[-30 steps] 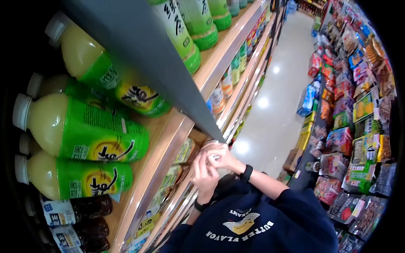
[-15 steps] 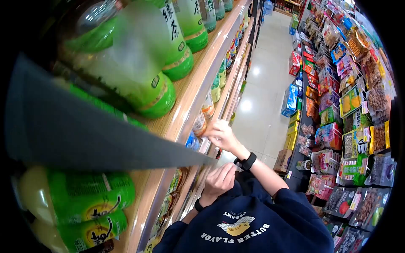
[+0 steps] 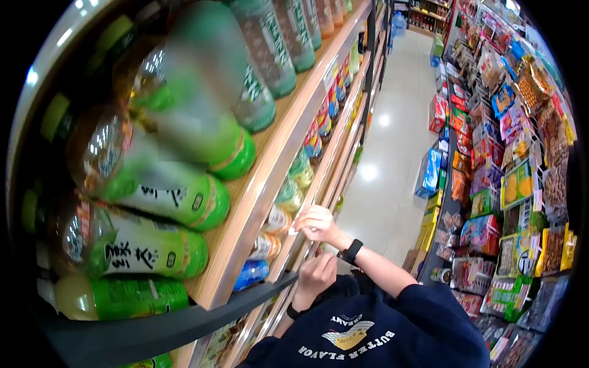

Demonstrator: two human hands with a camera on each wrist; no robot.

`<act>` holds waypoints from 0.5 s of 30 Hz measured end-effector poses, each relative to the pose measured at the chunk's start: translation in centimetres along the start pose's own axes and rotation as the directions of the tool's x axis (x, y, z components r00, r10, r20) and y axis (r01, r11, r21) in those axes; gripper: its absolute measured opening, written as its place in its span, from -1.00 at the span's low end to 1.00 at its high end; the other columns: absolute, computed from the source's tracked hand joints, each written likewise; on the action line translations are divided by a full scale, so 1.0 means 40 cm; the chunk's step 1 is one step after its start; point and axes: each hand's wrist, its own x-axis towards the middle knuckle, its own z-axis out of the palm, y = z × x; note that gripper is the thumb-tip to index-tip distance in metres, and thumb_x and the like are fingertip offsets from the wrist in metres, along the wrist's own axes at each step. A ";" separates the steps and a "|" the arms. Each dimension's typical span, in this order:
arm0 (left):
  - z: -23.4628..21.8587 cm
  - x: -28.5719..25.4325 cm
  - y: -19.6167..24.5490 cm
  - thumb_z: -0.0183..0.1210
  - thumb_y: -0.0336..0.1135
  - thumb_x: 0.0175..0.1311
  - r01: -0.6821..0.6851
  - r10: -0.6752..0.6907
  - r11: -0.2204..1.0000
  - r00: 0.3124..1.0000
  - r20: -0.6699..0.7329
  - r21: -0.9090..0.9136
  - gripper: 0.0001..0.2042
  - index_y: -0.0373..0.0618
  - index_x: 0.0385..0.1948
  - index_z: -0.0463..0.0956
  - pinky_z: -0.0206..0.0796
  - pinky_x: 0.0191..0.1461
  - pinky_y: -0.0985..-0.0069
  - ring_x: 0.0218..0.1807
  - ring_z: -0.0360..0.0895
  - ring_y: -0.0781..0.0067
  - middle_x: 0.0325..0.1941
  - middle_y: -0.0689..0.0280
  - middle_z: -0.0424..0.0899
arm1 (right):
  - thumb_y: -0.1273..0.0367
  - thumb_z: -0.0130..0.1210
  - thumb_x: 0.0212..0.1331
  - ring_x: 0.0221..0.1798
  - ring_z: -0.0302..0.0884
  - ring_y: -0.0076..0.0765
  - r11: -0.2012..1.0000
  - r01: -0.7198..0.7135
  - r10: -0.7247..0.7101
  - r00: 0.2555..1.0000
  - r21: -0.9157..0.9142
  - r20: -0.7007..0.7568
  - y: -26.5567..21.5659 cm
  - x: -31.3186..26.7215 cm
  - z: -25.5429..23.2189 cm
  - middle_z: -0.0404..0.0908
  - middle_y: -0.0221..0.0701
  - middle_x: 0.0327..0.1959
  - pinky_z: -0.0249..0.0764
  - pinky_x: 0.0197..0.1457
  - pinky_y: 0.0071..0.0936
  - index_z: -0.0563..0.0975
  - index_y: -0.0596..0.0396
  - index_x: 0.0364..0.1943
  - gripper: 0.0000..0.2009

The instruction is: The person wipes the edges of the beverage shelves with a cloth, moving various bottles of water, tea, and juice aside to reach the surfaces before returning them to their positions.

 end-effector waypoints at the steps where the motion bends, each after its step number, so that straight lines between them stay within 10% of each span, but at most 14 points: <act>1: 0.016 0.018 0.002 0.20 -0.53 -0.05 -0.006 0.006 1.000 1.000 -0.004 0.003 -0.92 -0.19 -0.47 0.56 0.41 -0.42 0.49 -0.48 0.59 0.34 -0.36 0.30 0.60 | 0.62 0.14 -0.21 -0.31 0.61 -0.36 1.000 0.000 0.000 1.000 0.012 0.002 0.015 0.012 -0.011 0.63 -0.49 -0.46 0.51 -0.23 -0.46 0.60 0.01 -0.53 -0.83; 15: 0.145 0.174 0.060 0.20 -0.54 -0.08 0.101 -0.101 0.995 0.992 0.077 -0.001 -0.92 -0.18 -0.52 0.53 0.41 -0.42 0.45 -0.47 0.59 0.31 -0.42 0.32 0.58 | 0.61 0.15 -0.21 -0.38 0.56 -0.34 0.995 0.024 -0.023 1.000 0.092 -0.014 0.157 0.055 -0.102 0.60 -0.48 -0.49 0.46 -0.30 -0.45 0.59 0.02 -0.54 -0.84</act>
